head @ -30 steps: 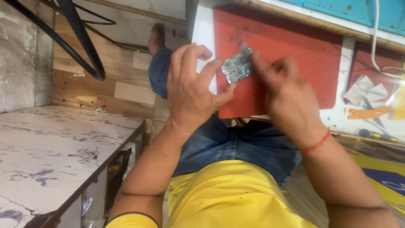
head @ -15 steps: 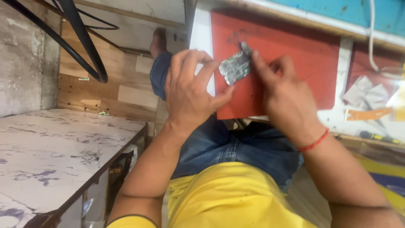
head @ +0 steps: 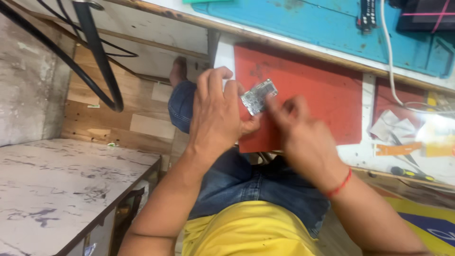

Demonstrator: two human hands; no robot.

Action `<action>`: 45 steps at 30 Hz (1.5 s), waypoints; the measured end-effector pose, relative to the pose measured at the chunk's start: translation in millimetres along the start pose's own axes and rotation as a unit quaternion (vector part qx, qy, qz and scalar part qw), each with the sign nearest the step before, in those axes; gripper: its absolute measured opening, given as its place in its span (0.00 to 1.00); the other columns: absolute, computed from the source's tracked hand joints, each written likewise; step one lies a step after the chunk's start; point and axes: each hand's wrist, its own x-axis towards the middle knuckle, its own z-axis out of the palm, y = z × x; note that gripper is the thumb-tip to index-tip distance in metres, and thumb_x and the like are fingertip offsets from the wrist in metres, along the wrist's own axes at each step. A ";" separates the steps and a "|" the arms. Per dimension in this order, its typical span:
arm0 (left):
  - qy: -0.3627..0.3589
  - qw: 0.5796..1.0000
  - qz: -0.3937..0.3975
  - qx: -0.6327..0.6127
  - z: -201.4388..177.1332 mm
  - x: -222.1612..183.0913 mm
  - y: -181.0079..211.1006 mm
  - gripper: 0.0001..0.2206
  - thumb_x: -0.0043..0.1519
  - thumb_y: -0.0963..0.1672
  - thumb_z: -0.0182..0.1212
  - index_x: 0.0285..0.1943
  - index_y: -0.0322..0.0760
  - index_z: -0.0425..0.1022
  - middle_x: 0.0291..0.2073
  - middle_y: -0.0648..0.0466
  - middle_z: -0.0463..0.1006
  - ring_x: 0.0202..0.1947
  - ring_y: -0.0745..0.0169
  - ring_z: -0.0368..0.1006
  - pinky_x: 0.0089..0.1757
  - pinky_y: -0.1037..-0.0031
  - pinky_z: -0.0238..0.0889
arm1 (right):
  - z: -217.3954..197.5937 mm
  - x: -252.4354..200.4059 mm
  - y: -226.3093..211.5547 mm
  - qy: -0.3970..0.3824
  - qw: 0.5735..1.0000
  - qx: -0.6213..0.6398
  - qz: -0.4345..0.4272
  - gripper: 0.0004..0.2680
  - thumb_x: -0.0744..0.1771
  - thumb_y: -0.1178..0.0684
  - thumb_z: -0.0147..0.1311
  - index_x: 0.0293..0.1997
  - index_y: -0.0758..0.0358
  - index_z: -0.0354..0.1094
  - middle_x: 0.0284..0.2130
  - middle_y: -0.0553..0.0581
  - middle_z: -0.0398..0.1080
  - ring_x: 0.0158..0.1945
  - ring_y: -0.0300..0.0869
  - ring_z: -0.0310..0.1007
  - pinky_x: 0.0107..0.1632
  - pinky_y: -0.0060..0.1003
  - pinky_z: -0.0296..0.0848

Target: The person cleans a small circuit board with a brush, then uses a hot air gun to heat components on the board. The person continues to clean the board with the brush after heating.

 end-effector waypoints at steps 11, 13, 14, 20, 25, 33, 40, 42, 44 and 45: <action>0.038 0.998 0.019 -0.048 -2.6 -22.1 -6.1 0.21 0.47 0.45 0.80 0.47 0.32 0.78 0.51 0.46 0.69 0.56 0.42 0.65 0.55 0.57 0.64 | -15.3 6.1 -20.2 -0.040 0.996 -0.014 0.077 0.24 0.65 0.64 0.46 0.71 0.51 0.63 0.46 0.63 0.69 0.29 0.62 0.74 0.32 0.54 0.73; 0.061 0.997 0.029 -0.046 0.5 -11.9 -7.9 0.21 0.47 0.45 0.79 0.47 0.32 0.79 0.50 0.47 0.69 0.56 0.43 0.65 0.54 0.58 0.65 | -11.0 6.6 -3.5 -0.053 0.998 -0.023 0.031 0.25 0.63 0.64 0.47 0.70 0.51 0.62 0.46 0.65 0.69 0.27 0.61 0.74 0.31 0.53 0.75; 0.058 0.997 0.025 -0.046 -1.8 -15.4 -8.3 0.20 0.47 0.44 0.78 0.47 0.32 0.80 0.50 0.48 0.70 0.56 0.43 0.66 0.54 0.58 0.65 | -4.7 0.2 -2.0 -0.070 0.997 -0.015 0.013 0.26 0.62 0.64 0.47 0.69 0.52 0.62 0.46 0.66 0.68 0.26 0.60 0.75 0.31 0.53 0.76; 0.066 0.997 0.020 -0.046 -0.8 -11.4 -4.7 0.18 0.47 0.44 0.78 0.44 0.34 0.80 0.48 0.49 0.71 0.54 0.45 0.67 0.52 0.59 0.66 | 0.5 -5.0 9.4 -0.038 0.998 -0.023 0.038 0.25 0.64 0.64 0.46 0.71 0.53 0.62 0.47 0.65 0.69 0.28 0.61 0.74 0.31 0.53 0.74; 0.055 0.997 0.014 -0.050 -4.1 -15.9 -2.2 0.19 0.48 0.44 0.78 0.46 0.34 0.80 0.49 0.51 0.71 0.54 0.47 0.67 0.53 0.61 0.66 | -4.0 -6.7 -5.6 -0.030 0.999 -0.008 0.035 0.24 0.65 0.64 0.47 0.70 0.53 0.63 0.46 0.63 0.69 0.30 0.61 0.74 0.32 0.53 0.74; 0.055 0.998 0.014 -0.035 -1.0 -11.9 -3.7 0.19 0.46 0.45 0.78 0.45 0.35 0.80 0.46 0.52 0.71 0.53 0.48 0.66 0.51 0.60 0.66 | -2.4 -1.6 2.8 -0.044 0.997 0.019 0.054 0.23 0.65 0.65 0.45 0.71 0.57 0.61 0.47 0.67 0.68 0.34 0.63 0.74 0.37 0.55 0.75; 0.065 0.997 0.029 -0.039 1.8 -18.4 -4.9 0.18 0.48 0.44 0.78 0.46 0.34 0.81 0.46 0.53 0.72 0.52 0.50 0.68 0.50 0.63 0.68 | -3.2 0.1 -6.0 -0.052 0.997 0.038 0.041 0.24 0.64 0.66 0.43 0.71 0.58 0.61 0.47 0.69 0.67 0.37 0.65 0.74 0.38 0.57 0.74; 0.061 0.997 0.026 -0.030 1.6 -21.0 -4.0 0.17 0.48 0.43 0.78 0.45 0.35 0.81 0.45 0.53 0.72 0.51 0.49 0.68 0.49 0.63 0.68 | -3.7 -3.8 -9.6 -0.065 0.995 0.045 0.057 0.24 0.64 0.65 0.44 0.71 0.59 0.60 0.46 0.68 0.67 0.36 0.65 0.74 0.39 0.57 0.74; 0.059 0.997 0.025 -0.038 0.3 -20.8 -5.2 0.18 0.47 0.43 0.78 0.45 0.34 0.81 0.45 0.53 0.72 0.51 0.49 0.68 0.49 0.63 0.68 | -6.3 -4.1 -11.7 -0.060 0.996 0.049 0.051 0.23 0.65 0.64 0.43 0.71 0.58 0.60 0.45 0.67 0.68 0.36 0.63 0.75 0.40 0.55 0.75; 0.068 0.997 0.027 -0.041 1.1 -16.6 -6.8 0.18 0.47 0.43 0.78 0.45 0.34 0.81 0.45 0.53 0.72 0.52 0.49 0.68 0.50 0.63 0.68 | -6.4 3.5 -8.9 -0.040 0.998 0.041 0.037 0.23 0.65 0.65 0.43 0.71 0.58 0.61 0.46 0.68 0.67 0.37 0.64 0.75 0.40 0.55 0.75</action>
